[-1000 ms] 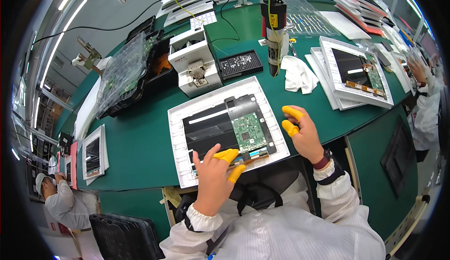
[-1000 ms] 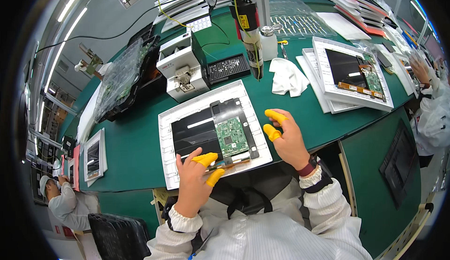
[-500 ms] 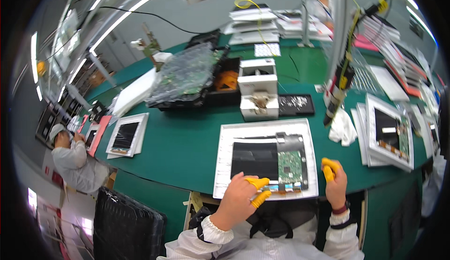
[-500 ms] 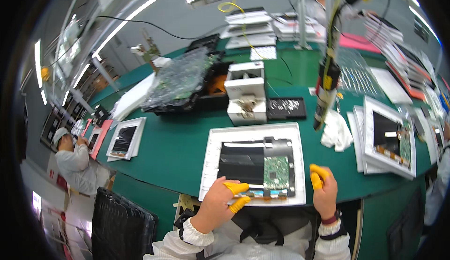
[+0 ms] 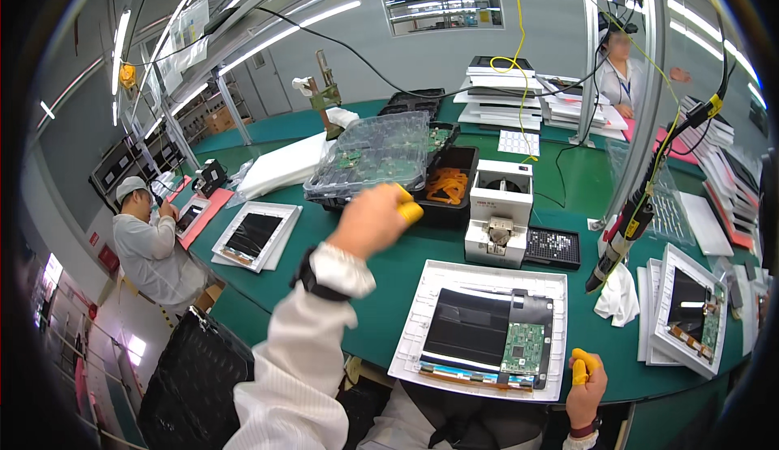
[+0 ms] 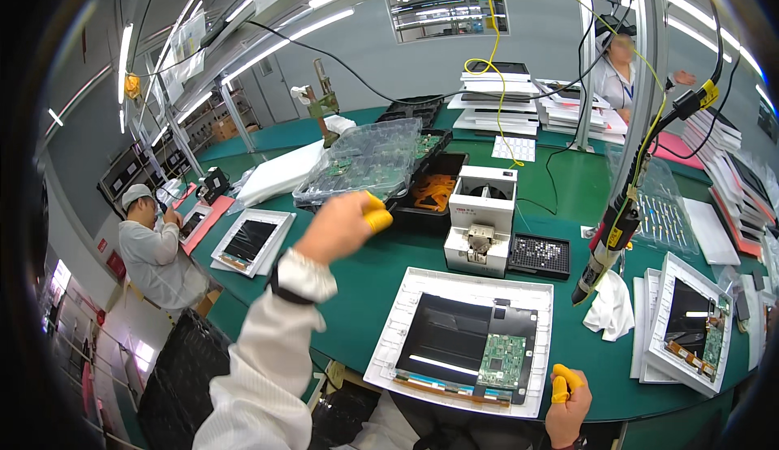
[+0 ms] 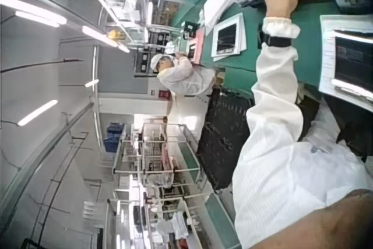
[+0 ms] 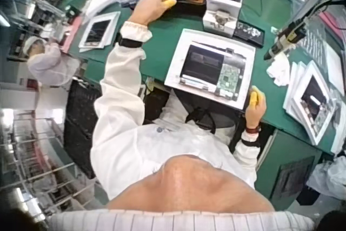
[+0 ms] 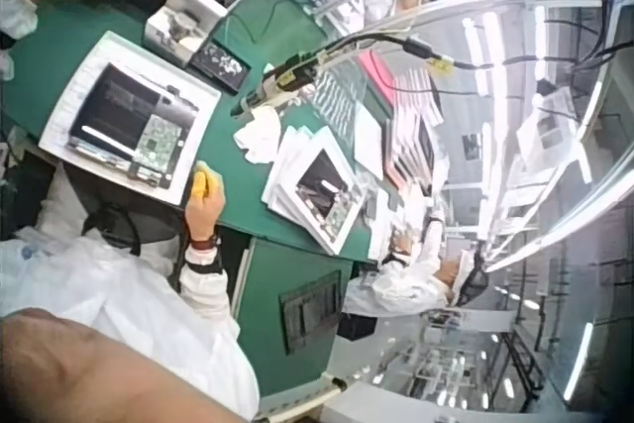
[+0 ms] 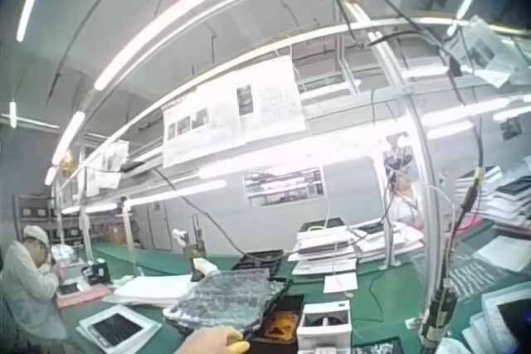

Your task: Installing a circuit board into a screen housing and securing it with an electric screwdriver.

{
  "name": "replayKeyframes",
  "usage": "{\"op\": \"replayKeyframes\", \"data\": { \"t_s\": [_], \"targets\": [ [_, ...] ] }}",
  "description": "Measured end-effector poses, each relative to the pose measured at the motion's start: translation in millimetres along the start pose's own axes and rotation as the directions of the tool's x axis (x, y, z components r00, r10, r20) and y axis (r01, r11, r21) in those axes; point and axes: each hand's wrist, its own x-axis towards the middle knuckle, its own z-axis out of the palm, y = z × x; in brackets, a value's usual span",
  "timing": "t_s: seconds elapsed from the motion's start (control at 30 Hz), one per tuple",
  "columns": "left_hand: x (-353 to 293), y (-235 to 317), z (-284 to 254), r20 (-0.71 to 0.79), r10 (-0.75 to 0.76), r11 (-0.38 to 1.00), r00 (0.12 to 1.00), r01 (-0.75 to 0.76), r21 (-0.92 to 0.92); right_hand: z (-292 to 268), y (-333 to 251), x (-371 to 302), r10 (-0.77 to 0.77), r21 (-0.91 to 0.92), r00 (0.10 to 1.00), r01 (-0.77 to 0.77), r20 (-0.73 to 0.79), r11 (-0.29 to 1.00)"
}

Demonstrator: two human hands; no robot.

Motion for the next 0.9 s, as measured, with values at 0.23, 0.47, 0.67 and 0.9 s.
{"op": "replayKeyframes", "data": {
  "t_s": [0.23,0.47,0.67,0.9],
  "targets": [
    [112,-161,-21,-0.070,-0.285,0.903,0.956,0.293,0.314,5,5,-5,-0.046,-0.140,0.997,0.037,-0.067,0.990],
    [181,-231,35,-0.048,-0.391,0.855,0.919,0.382,0.350,-1,-19,0,-0.017,-0.339,0.998,0.039,0.066,0.940],
    [210,-255,63,0.006,-0.531,0.783,0.847,0.488,0.386,6,-21,9,0.031,-0.405,0.997,-0.002,0.064,0.914],
    [208,-251,61,-0.085,-0.457,0.791,0.885,0.448,0.416,10,-21,13,0.046,-0.419,0.995,-0.007,0.084,0.908]
  ]
}}
